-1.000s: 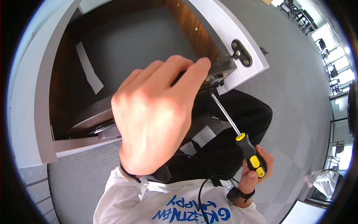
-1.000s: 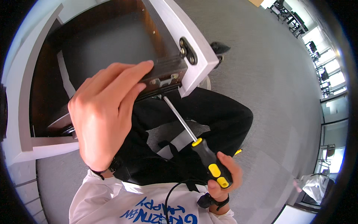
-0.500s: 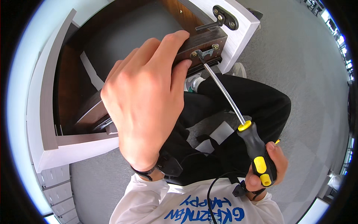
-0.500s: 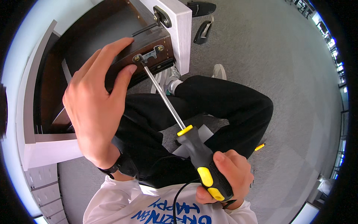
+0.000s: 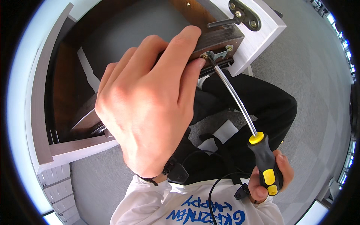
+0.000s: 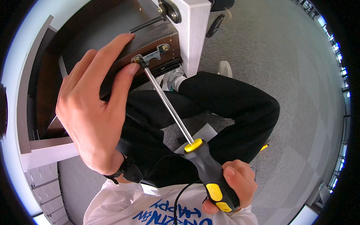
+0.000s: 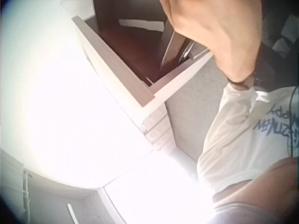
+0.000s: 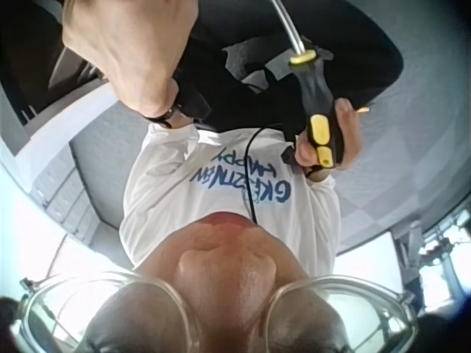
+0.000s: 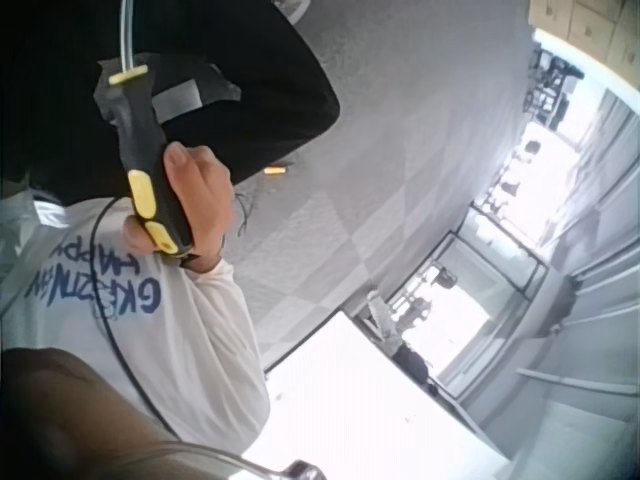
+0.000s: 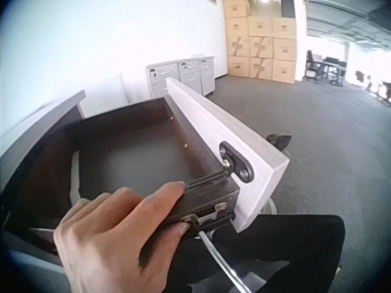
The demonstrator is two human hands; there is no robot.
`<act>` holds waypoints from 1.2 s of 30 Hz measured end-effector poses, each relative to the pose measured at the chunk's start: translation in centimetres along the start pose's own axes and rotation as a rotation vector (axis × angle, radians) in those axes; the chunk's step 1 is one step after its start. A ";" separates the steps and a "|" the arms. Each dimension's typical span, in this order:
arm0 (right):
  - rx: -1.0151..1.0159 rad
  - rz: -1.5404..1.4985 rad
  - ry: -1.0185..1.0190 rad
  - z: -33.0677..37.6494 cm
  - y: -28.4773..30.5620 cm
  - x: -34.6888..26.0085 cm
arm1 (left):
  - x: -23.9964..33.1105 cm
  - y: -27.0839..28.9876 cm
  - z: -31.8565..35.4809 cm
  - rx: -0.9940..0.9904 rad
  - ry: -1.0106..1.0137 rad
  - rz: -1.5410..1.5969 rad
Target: The person uses a screwdriver to remove screws from a drawer's metal slide mechanism and then reinserts the screws by hand. The drawer is held in place while the person works on the side rails.
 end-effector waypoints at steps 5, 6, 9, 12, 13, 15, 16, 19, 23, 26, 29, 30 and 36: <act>-0.072 -0.038 -0.041 0.3 0.1 0.2 | -0.2 0.0 0.2 0.010 0.005 0.010; -0.094 -0.070 -0.050 0.3 0.2 0.2 | -0.1 0.0 0.2 0.008 0.002 0.008; -0.114 -0.091 -0.081 0.5 0.2 0.3 | -0.1 -0.1 0.3 0.004 0.014 0.007; -0.092 -0.072 -0.068 0.8 -0.3 0.4 | -0.2 -0.1 0.3 0.003 0.007 -0.003; -0.026 0.005 -0.037 0.8 -0.2 0.3 | -0.2 -0.1 0.3 0.006 0.002 0.002; -0.013 0.058 -0.027 0.8 -0.3 0.3 | -0.2 -0.1 0.3 0.014 -0.008 0.006; -0.018 0.067 -0.027 0.8 -0.4 0.4 | -0.3 -0.1 0.3 0.019 -0.013 0.006; -0.076 0.013 -0.053 0.7 -0.3 0.5 | -0.4 0.1 0.4 0.024 -0.022 0.013; -0.068 -0.003 -0.083 0.7 0.0 0.8 | -0.5 0.0 0.4 0.033 -0.019 0.026; -0.063 0.029 -0.100 0.7 -0.1 1.0 | -0.3 -0.1 0.5 0.031 -0.022 0.020; 0.035 0.201 -0.103 1.0 0.0 0.7 | -0.3 -0.1 0.5 0.030 -0.014 0.011; 0.055 0.246 -0.104 1.1 0.0 0.6 | -0.2 -0.1 0.5 0.028 -0.022 -0.002; 0.153 0.323 -0.350 1.4 0.7 0.7 | -0.1 -0.1 0.5 0.026 -0.008 0.000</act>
Point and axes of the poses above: each hand's wrist, its own z-axis away from the middle knuckle, its own y-axis out of the back of the hand, x = y × z, the point moved 7 cm from there along -z, towards the middle knuckle, and after that the axes turned 13 degrees about -y, right-handed, at the moved point
